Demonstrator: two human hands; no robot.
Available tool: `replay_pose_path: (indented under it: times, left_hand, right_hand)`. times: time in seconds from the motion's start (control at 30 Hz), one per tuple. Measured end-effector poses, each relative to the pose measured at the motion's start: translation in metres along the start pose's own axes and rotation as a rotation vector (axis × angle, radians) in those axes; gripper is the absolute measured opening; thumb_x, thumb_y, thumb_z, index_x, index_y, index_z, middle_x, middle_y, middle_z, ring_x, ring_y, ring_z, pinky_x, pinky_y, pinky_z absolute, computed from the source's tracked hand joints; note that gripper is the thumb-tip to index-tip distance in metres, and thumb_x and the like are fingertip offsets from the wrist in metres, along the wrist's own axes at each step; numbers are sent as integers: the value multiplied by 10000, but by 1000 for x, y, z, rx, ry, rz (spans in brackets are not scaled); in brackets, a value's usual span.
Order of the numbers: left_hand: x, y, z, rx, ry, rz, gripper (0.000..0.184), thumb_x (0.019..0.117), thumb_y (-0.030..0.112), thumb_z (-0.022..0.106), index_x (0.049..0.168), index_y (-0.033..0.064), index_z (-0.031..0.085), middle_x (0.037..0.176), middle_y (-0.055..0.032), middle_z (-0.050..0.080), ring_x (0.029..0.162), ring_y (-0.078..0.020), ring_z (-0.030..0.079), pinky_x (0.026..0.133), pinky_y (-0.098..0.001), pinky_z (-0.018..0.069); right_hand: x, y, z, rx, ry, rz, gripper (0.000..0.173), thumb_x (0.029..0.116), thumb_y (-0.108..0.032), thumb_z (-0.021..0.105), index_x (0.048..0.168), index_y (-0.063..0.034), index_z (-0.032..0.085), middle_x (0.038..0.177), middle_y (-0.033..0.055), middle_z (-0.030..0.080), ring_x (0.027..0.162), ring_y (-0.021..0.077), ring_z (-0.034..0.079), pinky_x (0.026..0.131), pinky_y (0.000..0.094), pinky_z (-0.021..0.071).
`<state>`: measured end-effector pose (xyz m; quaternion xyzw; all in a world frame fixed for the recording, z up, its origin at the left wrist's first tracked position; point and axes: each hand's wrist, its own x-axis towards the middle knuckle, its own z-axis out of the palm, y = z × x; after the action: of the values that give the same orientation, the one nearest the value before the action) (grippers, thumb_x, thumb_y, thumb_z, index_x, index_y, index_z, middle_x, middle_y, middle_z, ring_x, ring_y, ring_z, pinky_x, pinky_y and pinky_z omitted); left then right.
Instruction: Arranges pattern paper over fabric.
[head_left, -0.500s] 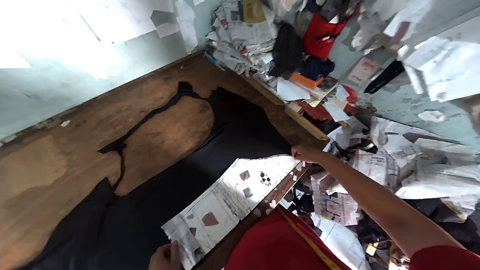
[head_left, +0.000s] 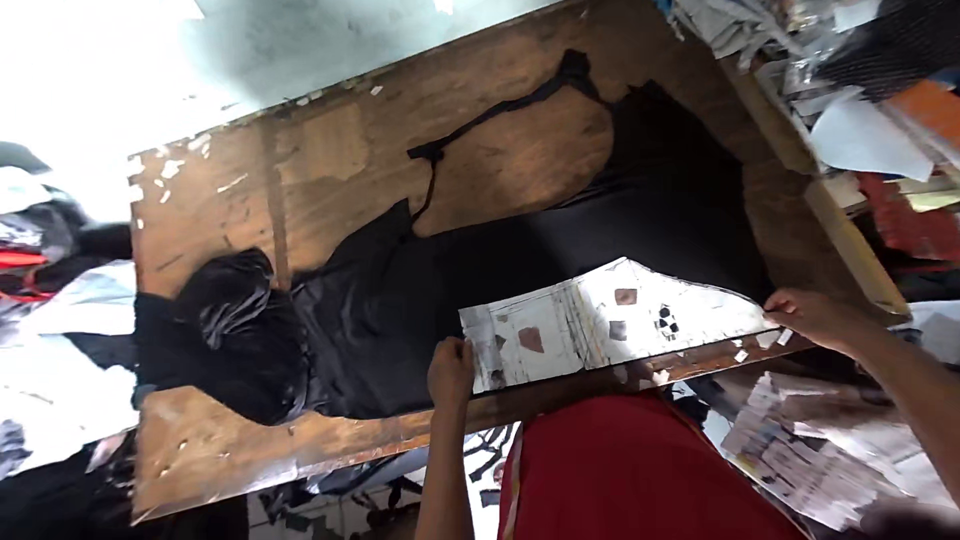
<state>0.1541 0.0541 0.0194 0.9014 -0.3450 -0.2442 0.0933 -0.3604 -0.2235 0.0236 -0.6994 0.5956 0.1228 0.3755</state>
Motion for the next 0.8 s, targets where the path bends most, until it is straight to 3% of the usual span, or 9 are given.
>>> replay_pose_path:
  times: [0.13,0.3,0.43,0.5,0.57,0.7,0.8]
  left_hand:
    - [-2,-2,3,-22,12,9,336,1053,290,531,1143,3,681,1105,-178,692,1003,-320,690,903,-525,548]
    - [-4,3,7,50,47,3,317,1037,279,544,1112,16,705,1104,-175,694,1037,-329,683,904,-533,546]
    - [-10,9,14,82,214,33,350,988,267,606,1197,-4,681,1214,-258,659,1144,-445,633,945,-611,509]
    - [-12,20,26,75,314,140,422,967,264,635,1288,-10,641,1336,-292,602,1253,-493,564,1014,-653,438]
    - [-11,40,44,46,318,332,506,978,327,629,1350,-15,611,1426,-292,550,1348,-488,501,1107,-636,379]
    - [-10,96,90,23,203,767,607,1000,441,565,1419,2,571,1507,-261,500,1428,-462,437,1179,-601,334]
    - [-5,114,126,68,241,923,690,1006,560,476,1462,47,547,1547,-212,479,1455,-402,430,1200,-567,326]
  right_hand:
    - [0,2,-1,-16,1,-4,282,1013,-108,636,1239,60,617,1163,309,646,1067,442,641,963,624,481]
    - [-3,2,-2,-2,5,3,276,1012,-102,635,1236,59,617,1154,304,648,1054,431,642,954,609,485]
    - [-6,-3,-4,-8,-12,14,296,1019,-126,622,1262,42,616,1196,292,646,1098,419,643,986,600,483]
    - [-7,-4,-5,-1,-14,22,300,1019,-136,619,1262,40,619,1200,288,647,1101,414,644,992,593,484]
    - [-8,-5,-6,7,-22,26,311,1024,-145,611,1275,40,615,1216,280,645,1115,400,643,1005,572,486]
    - [-8,-6,-6,19,-31,29,309,1029,-154,604,1276,31,613,1212,264,648,1115,377,645,1009,552,490]
    - [-8,-8,-6,19,-27,39,307,1028,-160,601,1274,23,615,1205,259,651,1110,367,646,1007,547,488]
